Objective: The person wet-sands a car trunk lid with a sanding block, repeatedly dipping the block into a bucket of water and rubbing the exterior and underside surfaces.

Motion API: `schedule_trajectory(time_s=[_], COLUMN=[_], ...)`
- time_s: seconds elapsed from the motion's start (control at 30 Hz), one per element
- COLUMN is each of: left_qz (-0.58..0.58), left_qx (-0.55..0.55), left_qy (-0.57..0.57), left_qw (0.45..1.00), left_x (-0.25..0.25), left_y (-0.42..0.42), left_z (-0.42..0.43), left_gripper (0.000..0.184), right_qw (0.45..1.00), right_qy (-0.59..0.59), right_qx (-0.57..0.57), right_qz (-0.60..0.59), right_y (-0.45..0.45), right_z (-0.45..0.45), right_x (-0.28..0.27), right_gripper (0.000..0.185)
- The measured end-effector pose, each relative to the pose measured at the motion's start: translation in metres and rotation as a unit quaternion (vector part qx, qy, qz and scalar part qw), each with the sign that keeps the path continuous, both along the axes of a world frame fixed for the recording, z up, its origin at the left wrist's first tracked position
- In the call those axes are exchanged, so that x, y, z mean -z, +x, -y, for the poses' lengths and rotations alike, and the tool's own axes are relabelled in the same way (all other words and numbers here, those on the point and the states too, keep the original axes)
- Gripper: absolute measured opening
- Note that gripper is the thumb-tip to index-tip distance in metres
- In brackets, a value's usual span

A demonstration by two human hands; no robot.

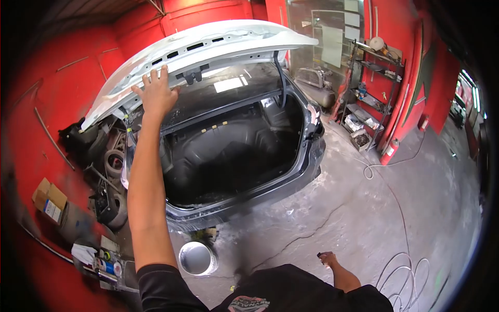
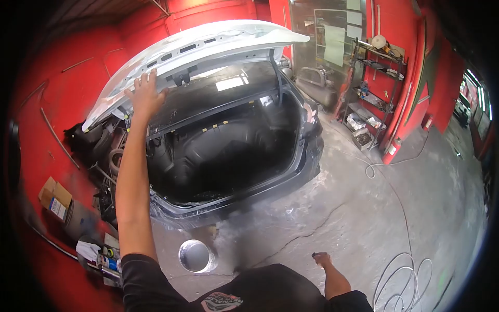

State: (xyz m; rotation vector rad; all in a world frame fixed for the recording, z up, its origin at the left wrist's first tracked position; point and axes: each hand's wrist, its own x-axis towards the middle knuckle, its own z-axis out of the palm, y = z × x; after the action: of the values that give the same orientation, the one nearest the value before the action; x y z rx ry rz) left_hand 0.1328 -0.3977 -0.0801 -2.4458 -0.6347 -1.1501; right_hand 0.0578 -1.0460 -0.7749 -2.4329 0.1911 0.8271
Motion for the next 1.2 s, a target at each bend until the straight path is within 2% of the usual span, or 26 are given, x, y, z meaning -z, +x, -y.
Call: schedule_trajectory(time_s=[0.07, 0.1, 0.17, 0.2, 0.23, 0.33, 0.43, 0.47, 0.5, 0.53, 0.57, 0.63, 0.7, 0.8, 1.0, 1.1, 1.2], left_qz=[-0.002, -0.014, -0.024, -0.028, -0.033, -0.051, -0.057, -0.037, -0.029, -0.022, -0.015, -0.001, 0.010, 0.007, 0.017, 0.021, 0.019], left_qx=[-0.010, -0.014, -0.020, -0.025, -0.028, -0.042, -0.034, -0.024, -0.024, -0.017, -0.009, 0.004, 0.009, 0.013, 0.006, 0.009, 0.011], left_qy=[-0.010, -0.029, -0.035, -0.037, -0.036, -0.041, -0.055, -0.051, -0.053, -0.054, -0.060, -0.063, -0.060, -0.065, -0.056, -0.054, -0.054], left_qw=[1.000, 0.999, 0.999, 0.999, 0.998, 0.997, 0.996, 0.998, 0.998, 0.998, 0.998, 0.998, 0.998, 0.998, 0.998, 0.998, 0.998], left_x=[0.000, -0.002, -0.003, -0.004, -0.005, -0.004, -0.004, 0.000, 0.000, 0.001, 0.001, -0.002, 0.001, -0.001, 0.002, 0.003, 0.003], left_y=[0.001, 0.001, 0.000, 0.000, 0.000, -0.003, -0.002, 0.002, 0.002, 0.002, -0.002, -0.006, -0.006, -0.008, -0.004, -0.002, -0.001], left_z=[0.001, 0.002, 0.004, 0.004, 0.005, 0.008, 0.009, 0.002, 0.003, 0.004, 0.007, 0.010, 0.014, 0.015, 0.013, 0.011, 0.010], left_gripper=[0.083, 0.086, 0.088, 0.089, 0.090, 0.093, 0.094, 0.091, 0.091, 0.090, 0.089, 0.087, 0.085, 0.086, 0.087, 0.088, 0.088], right_qw=[0.992, 0.948, 0.977, 0.935, 0.870, 0.893, 0.902, 0.966, 0.991, 0.991, 0.970, 0.962, 0.993, 0.989, 0.986, 0.987, 0.984], right_qy=[0.027, 0.001, 0.039, 0.005, -0.027, -0.010, -0.072, 0.007, 0.105, 0.126, 0.166, 0.176, 0.112, 0.107, 0.117, 0.156, 0.130], right_qx=[-0.059, -0.230, -0.174, -0.306, -0.419, -0.374, -0.385, -0.244, -0.080, -0.046, -0.157, -0.181, -0.014, -0.099, -0.106, -0.027, -0.104], right_qz=[0.111, 0.220, 0.113, 0.177, 0.258, 0.252, 0.179, 0.088, 0.026, -0.012, 0.078, 0.101, -0.032, 0.037, 0.058, 0.009, 0.063], right_y=[0.007, 0.011, 0.017, 0.028, 0.039, 0.036, 0.058, 0.051, 0.036, 0.036, 0.038, 0.041, 0.028, 0.021, 0.020, 0.016, 0.013], right_z=[0.004, 0.000, -0.001, 0.004, 0.010, 0.002, 0.014, 0.009, 0.000, -0.003, 0.017, 0.019, 0.005, 0.001, -0.011, -0.018, -0.022], right_x=[0.052, 0.054, 0.058, 0.086, 0.114, 0.080, 0.115, 0.084, 0.045, 0.039, 0.074, 0.077, 0.056, 0.030, 0.019, 0.017, 0.009], right_gripper=[0.024, 0.019, 0.022, 0.030, 0.039, 0.044, 0.042, 0.036, 0.028, 0.026, 0.027, 0.029, 0.032, 0.035, 0.035, 0.031, 0.032])
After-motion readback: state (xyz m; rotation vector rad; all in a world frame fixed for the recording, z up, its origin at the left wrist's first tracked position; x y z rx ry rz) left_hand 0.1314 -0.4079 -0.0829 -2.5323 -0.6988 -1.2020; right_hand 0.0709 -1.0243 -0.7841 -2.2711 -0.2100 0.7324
